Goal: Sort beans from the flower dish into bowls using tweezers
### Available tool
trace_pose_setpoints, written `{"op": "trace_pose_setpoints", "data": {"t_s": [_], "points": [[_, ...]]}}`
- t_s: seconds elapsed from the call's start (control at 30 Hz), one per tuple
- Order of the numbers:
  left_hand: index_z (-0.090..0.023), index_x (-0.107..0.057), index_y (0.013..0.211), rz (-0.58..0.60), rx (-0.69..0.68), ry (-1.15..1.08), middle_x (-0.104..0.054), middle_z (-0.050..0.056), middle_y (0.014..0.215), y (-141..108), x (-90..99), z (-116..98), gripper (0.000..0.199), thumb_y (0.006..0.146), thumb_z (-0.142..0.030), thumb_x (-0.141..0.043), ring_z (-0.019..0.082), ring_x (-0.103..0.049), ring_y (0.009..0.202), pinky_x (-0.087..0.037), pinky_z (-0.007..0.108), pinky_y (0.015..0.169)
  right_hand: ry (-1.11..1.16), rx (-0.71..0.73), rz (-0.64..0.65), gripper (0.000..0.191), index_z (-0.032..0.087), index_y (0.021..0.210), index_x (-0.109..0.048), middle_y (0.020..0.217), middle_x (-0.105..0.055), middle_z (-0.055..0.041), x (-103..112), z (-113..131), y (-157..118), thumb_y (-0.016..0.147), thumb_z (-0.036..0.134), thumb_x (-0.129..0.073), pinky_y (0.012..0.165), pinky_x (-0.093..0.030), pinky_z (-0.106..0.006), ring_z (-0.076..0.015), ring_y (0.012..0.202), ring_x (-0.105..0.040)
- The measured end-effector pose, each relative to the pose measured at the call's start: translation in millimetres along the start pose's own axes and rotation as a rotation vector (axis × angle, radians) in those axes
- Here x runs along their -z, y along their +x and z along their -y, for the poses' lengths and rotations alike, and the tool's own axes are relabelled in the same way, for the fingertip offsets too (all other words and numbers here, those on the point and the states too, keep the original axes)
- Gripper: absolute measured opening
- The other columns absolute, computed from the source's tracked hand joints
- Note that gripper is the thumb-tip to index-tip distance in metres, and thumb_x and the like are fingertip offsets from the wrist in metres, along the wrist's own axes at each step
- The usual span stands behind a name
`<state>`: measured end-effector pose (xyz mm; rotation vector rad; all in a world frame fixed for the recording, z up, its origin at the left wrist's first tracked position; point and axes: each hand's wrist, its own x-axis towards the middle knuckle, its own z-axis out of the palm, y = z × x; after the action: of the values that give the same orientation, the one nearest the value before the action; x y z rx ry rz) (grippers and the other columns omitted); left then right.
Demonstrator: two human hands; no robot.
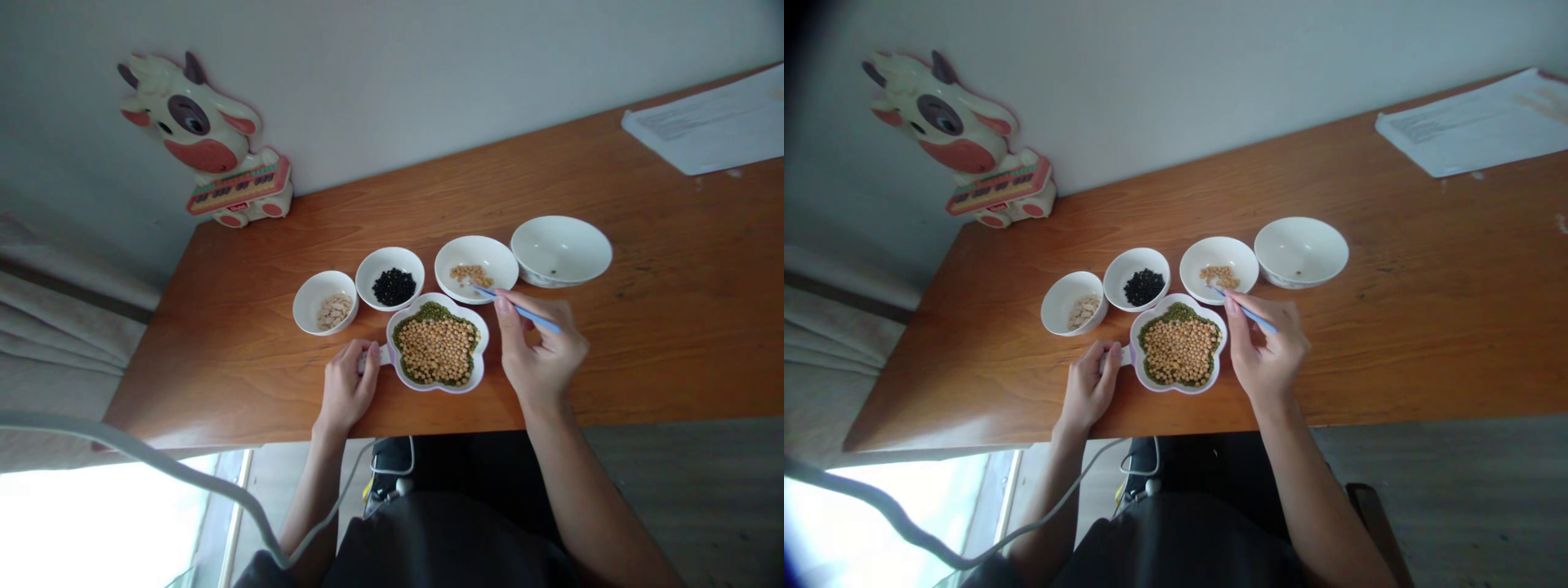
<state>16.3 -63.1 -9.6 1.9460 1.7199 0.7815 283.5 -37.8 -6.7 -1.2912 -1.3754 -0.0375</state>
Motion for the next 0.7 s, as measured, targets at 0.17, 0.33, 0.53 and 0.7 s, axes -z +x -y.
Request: {"op": "trace_pose_setpoints", "data": {"t_s": [0.17,0.33,0.53,0.7], "points": [[-0.018,-0.067,0.090,-0.002,-0.004,0.003,-0.068,0.002,0.076,0.2,-0.3,-0.1,0.037,0.108,-0.042,-0.046,0.013,-0.060,0.065,-0.040,0.025,0.061,-0.001,-0.028,-0.016,0.021,0.029,0.114,-0.077,0.100,-0.082,-0.0038,-0.8,-0.8,-0.1,0.096,0.021,-0.069,0.070,-0.053,-0.038,-0.0194,0.075,-0.067],[-0.018,-0.067,0.089,-0.006,-0.007,0.006,-0.068,0.002,0.076,0.8,0.6,-2.6,0.037,0.108,-0.041,-0.046,0.013,-0.060,0.064,-0.041,0.025,0.061,0.084,0.031,0.143,0.016,0.027,0.108,-0.077,0.096,-0.082,-0.0032,-2.6,-0.1,-0.7,0.094,0.021,-0.071,0.073,-0.052,-0.036,-0.0191,0.077,-0.067],[-0.018,-0.067,0.089,-0.007,-0.004,0.012,-0.068,0.001,0.075,1.0,1.6,-4.2,0.037,0.108,-0.042,-0.046,0.014,-0.060,0.064,-0.041,0.025,0.061,0.102,0.071,0.349,0.012,0.030,0.100,-0.080,0.095,-0.084,0.0004,-7.7,0.0,-2.9,0.092,0.025,-0.073,0.077,-0.053,-0.039,-0.0201,0.079,-0.069],[-0.018,-0.067,0.089,-0.008,-0.003,0.015,-0.067,0.001,0.074,0.9,1.1,-3.2,0.037,0.108,-0.042,-0.046,0.014,-0.060,0.063,-0.041,0.024,0.061,0.099,0.069,0.410,0.016,0.033,0.104,-0.081,0.095,-0.083,0.0009,-7.6,-1.7,-5.2,0.092,0.026,-0.074,0.073,-0.052,-0.040,-0.0191,0.073,-0.062]]}}
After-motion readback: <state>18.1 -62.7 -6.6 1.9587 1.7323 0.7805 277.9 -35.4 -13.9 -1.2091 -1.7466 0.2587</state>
